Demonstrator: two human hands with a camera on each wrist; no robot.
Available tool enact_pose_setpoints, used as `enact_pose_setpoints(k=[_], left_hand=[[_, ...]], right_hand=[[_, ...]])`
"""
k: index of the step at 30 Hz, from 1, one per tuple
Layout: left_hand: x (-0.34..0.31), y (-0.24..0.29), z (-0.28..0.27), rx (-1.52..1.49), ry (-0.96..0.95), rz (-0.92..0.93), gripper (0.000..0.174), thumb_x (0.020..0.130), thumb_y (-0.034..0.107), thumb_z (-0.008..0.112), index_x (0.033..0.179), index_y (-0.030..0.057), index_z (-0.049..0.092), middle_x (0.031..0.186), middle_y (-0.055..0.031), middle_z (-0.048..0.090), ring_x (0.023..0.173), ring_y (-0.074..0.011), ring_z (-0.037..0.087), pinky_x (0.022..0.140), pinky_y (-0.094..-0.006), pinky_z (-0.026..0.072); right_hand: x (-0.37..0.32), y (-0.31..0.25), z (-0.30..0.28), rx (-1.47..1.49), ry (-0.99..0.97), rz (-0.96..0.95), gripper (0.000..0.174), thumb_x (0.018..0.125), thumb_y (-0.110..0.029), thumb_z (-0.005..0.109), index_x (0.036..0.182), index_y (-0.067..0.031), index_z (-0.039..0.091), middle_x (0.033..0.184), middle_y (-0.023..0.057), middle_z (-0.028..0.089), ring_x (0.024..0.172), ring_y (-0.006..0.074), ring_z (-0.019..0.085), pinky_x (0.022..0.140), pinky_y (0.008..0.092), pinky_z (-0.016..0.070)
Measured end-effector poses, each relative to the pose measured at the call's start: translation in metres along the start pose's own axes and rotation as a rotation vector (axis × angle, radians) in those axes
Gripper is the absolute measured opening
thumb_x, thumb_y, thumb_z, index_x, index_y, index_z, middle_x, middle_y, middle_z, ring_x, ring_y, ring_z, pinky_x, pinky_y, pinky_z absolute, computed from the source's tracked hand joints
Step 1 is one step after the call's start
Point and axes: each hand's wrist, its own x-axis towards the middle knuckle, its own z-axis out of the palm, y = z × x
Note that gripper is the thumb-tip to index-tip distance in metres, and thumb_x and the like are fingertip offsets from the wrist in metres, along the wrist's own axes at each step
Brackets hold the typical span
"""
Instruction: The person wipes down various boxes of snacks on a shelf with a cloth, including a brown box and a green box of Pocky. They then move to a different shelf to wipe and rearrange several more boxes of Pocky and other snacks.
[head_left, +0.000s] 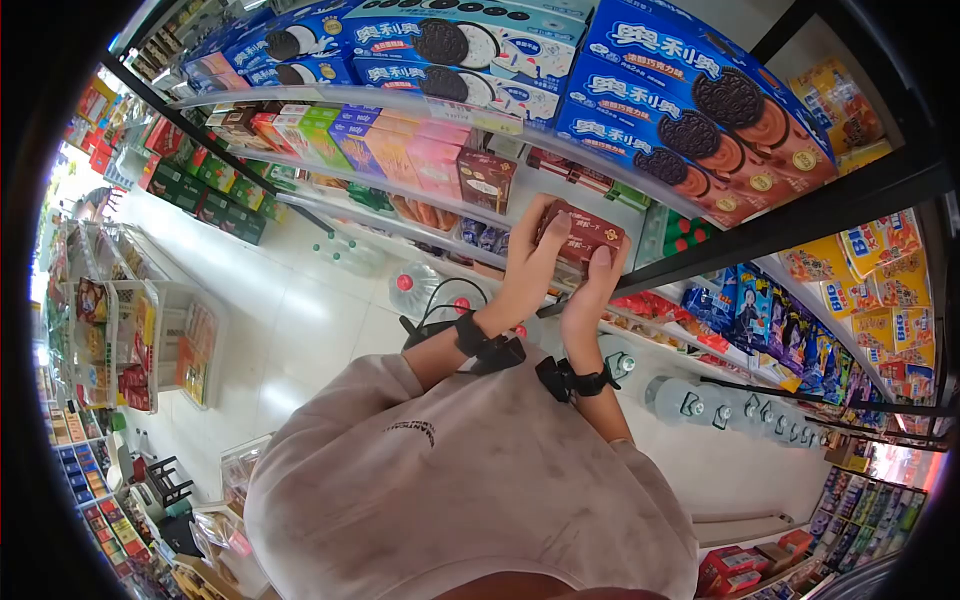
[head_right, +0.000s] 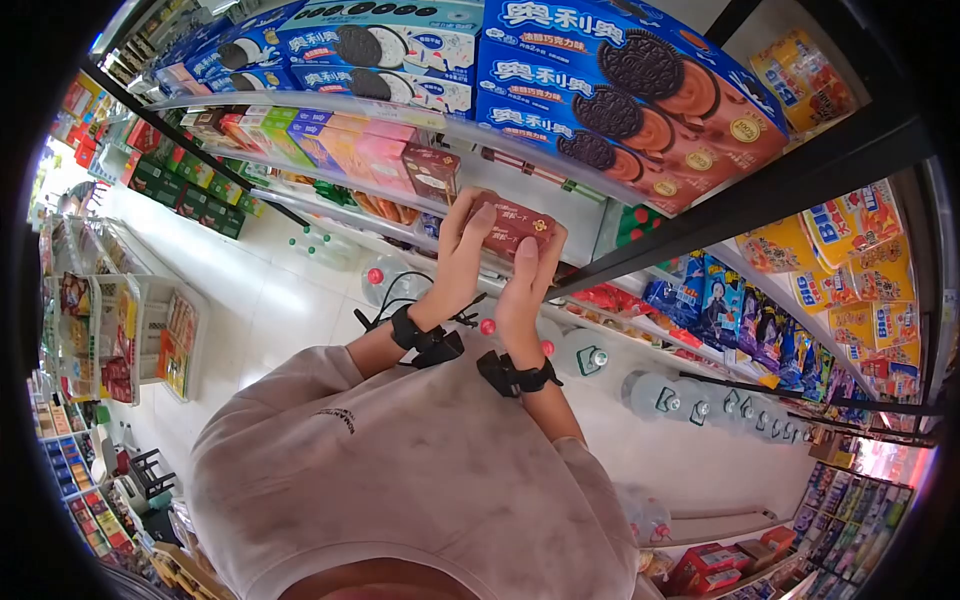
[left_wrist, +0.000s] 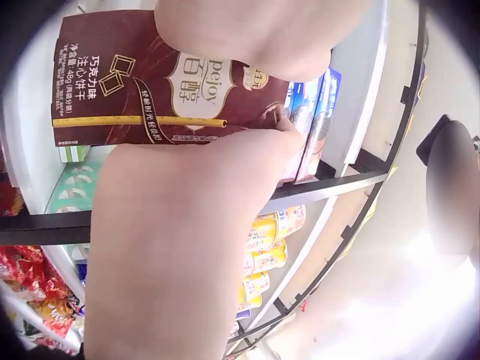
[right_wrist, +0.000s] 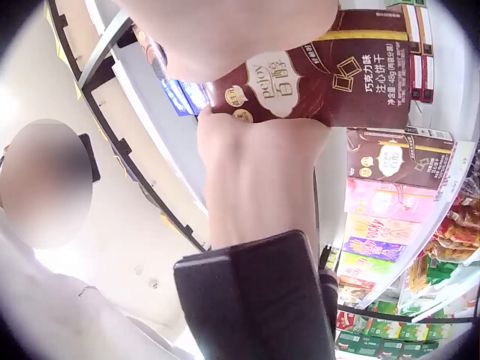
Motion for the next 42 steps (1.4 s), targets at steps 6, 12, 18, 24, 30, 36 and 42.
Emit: enact_pose_setpoints(k=[6, 12, 18, 24, 30, 36, 42], left_hand=[[0.006, -0.002, -0.01, -0.074, 0.06, -0.05, 0.03, 0.107, 0.028, 0.053, 0.114, -0.0001, 0.059, 0.098, -0.0034, 0.059, 0.092, -0.0104, 0.052, 0.085, -0.0269, 0.044], [0.007, -0.005, -0.024, -0.018, 0.05, -0.117, 0.029, 0.104, 0.026, 0.053, 0.112, -0.0011, 0.06, 0.098, -0.0043, 0.059, 0.093, -0.0114, 0.053, 0.086, -0.0273, 0.0436], [0.003, -0.002, -0.033, 0.037, -0.015, -0.174, 0.03, 0.104, 0.026, 0.05, 0.111, -0.0019, 0.061, 0.092, -0.0027, 0.058, 0.088, -0.0105, 0.053, 0.082, -0.0271, 0.0438], [0.007, -0.006, -0.034, 0.048, -0.053, -0.064, 0.033, 0.105, 0.027, 0.052, 0.115, -0.0028, 0.062, 0.096, -0.0049, 0.062, 0.092, -0.0106, 0.056, 0.085, -0.0275, 0.0458], [0.005, 0.014, -0.036, 0.269, -0.082, 0.127, 0.039, 0.106, 0.026, 0.055, 0.134, 0.0004, 0.062, 0.124, -0.015, 0.066, 0.116, -0.0223, 0.061, 0.104, -0.0327, 0.0434], [0.001, 0.022, -0.052, 0.832, -0.108, 0.32, 0.058, 0.096, 0.019, 0.068, 0.147, -0.0014, 0.05, 0.152, -0.0242, 0.049, 0.142, -0.0423, 0.046, 0.118, -0.0452, 0.0377], [0.005, 0.01, -0.066, 1.183, -0.086, 0.414, 0.077, 0.09, 0.02, 0.072, 0.157, 0.0019, 0.039, 0.163, -0.0248, 0.033, 0.153, -0.0461, 0.029, 0.123, -0.0548, 0.0298]], right_hand=[[0.009, -0.019, -0.019, -0.268, -0.279, 0.032, 0.046, 0.104, -0.027, 0.063, 0.137, 0.0017, 0.046, 0.124, 0.0161, 0.062, 0.112, 0.0227, 0.06, 0.1, 0.0359, 0.0474], [0.017, -0.044, -0.032, -0.577, -0.413, -0.095, 0.055, 0.086, -0.017, 0.086, 0.127, 0.0047, 0.057, 0.115, 0.0179, 0.07, 0.106, 0.0286, 0.072, 0.093, 0.0386, 0.0553], [0.01, -0.04, -0.04, -0.66, -0.492, -0.116, 0.057, 0.081, -0.019, 0.09, 0.122, 0.0033, 0.057, 0.112, 0.0185, 0.073, 0.103, 0.0308, 0.076, 0.087, 0.0393, 0.0584], [0.0, -0.028, -0.037, -0.661, -0.383, -0.199, 0.055, 0.082, -0.017, 0.089, 0.122, 0.0035, 0.057, 0.112, 0.0192, 0.072, 0.104, 0.0327, 0.075, 0.087, 0.0396, 0.059], [0.006, -0.035, -0.04, -0.661, -0.27, -0.252, 0.053, 0.084, -0.011, 0.085, 0.128, 0.0043, 0.059, 0.116, 0.0167, 0.071, 0.104, 0.0261, 0.075, 0.089, 0.0384, 0.0609], [0.034, -0.012, -0.044, -0.681, -0.18, -0.296, 0.053, 0.085, -0.009, 0.084, 0.13, 0.0036, 0.06, 0.12, 0.0175, 0.07, 0.106, 0.0249, 0.073, 0.093, 0.039, 0.0612], [0.078, 0.021, -0.029, -0.662, -0.191, -0.405, 0.058, 0.086, -0.014, 0.085, 0.134, 0.007, 0.059, 0.12, 0.0218, 0.07, 0.109, 0.0289, 0.073, 0.092, 0.0393, 0.0617]])
